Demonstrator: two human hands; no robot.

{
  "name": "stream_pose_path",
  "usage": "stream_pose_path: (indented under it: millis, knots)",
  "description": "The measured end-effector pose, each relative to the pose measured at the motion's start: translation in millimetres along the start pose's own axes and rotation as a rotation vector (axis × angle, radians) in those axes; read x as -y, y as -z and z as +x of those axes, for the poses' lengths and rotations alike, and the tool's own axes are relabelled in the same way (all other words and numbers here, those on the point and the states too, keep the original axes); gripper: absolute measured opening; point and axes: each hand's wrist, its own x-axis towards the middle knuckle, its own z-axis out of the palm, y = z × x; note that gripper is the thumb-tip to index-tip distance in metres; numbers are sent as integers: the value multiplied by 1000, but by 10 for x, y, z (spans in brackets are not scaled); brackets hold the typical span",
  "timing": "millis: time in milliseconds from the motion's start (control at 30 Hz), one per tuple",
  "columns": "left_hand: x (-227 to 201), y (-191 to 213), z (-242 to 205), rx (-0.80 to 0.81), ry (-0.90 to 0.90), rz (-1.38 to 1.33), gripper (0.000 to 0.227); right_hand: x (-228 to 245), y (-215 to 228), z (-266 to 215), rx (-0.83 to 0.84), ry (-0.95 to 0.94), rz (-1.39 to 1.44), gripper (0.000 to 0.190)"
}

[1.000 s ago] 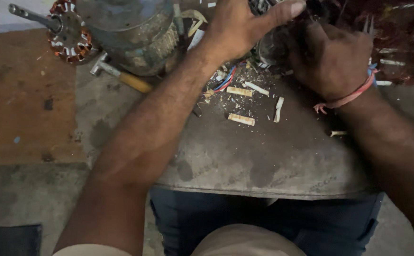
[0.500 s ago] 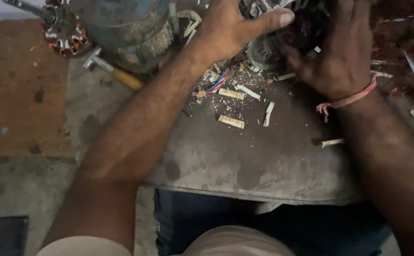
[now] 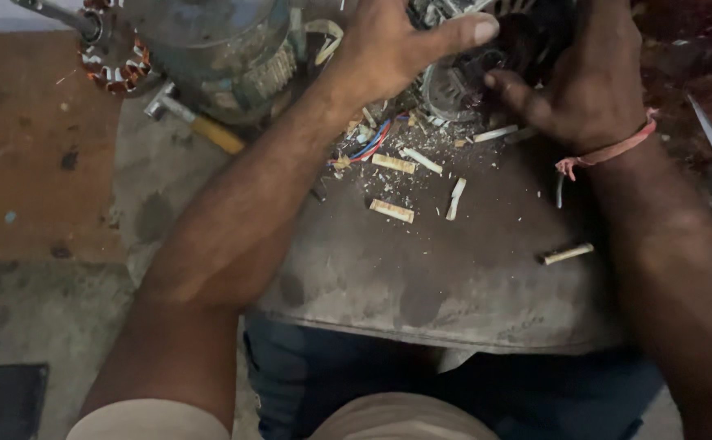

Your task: The person uses pliers to pull and cut copper windings from a motor stator. They repeatedly grip, twist, and cut the wires, removing them from the stator slots and placing the extracted copper on the workbench.

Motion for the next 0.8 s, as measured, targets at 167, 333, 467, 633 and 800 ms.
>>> stream_pose_path:
  millis: [167,333,467,633,800]
  knots:
    - [-25,55,19,-25,-76,-2,67,-109,-23,66,-3,33,24,86]
    - [-97,73,-3,18,104,10,73,-78,-83,85,-65,-64,134,89]
    - [-162,72,12,13,-26,9,72,5,-57,66,-77,-105,156,93]
    - [-221,52,-8,57,-23,59,78,-118,119,29,-49,-132,129,80]
    - [-185,76,-48,45,-16,6,71,-193,242,-182,-232,-242,135,33]
